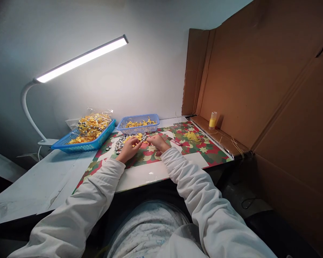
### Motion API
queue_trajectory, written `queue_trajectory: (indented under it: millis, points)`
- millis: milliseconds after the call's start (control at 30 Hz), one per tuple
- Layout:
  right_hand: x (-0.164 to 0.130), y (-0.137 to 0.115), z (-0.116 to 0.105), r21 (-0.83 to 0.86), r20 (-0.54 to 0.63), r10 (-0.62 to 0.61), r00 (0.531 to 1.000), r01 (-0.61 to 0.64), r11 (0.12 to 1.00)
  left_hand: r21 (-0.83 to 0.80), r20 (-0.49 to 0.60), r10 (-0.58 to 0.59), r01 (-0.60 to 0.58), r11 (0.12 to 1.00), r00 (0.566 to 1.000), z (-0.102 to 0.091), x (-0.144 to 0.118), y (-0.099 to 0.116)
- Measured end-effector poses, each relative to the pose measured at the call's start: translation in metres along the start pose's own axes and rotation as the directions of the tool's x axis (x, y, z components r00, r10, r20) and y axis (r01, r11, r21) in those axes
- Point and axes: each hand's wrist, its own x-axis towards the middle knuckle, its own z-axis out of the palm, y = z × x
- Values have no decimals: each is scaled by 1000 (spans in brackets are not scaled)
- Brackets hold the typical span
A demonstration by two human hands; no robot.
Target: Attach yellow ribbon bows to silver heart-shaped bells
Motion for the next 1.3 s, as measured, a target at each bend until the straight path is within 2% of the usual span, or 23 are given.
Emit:
queue_trajectory:
  millis: [167, 367, 667, 900, 1000, 1100, 1200, 1300]
  points:
    - [-3, -8, -2, 148, 3, 188, 982, -187, 971, 29, -1, 4, -4, 1000, 1000, 0, 0, -1]
    - [-5, -13, -6, 180, -2, 203, 979, -199, 963, 85, -3, 7, -6, 996, 1000, 0, 1, -1]
    - [-4, -10, -8, 183, -4, 169, 986, -165, 969, 130, -18, -5, 8, 992, 1000, 0, 2, 0]
    - [-6, -14, -11, 147, -43, 24, 999, -17, 989, 131, -34, -18, 23, 991, 999, 2, 4, 0]
    - [-8, -17, -15, -63, -130, -136, 982, 129, 990, 9, 8, 40, -40, 999, 999, -1, 3, 3]
    - [-12, -18, -17, -352, -126, -315, 941, 254, 901, -226, 29, 76, -68, 972, 997, -2, 2, 8]
    - [-16, -19, -16, -480, -20, -362, 932, 309, 821, -396, 79, -8, 39, 917, 997, 3, 2, 12]
    - [-17, -18, -15, -537, 7, -360, 933, 307, 786, -548, 255, -110, 237, 802, 961, 9, 1, 13]
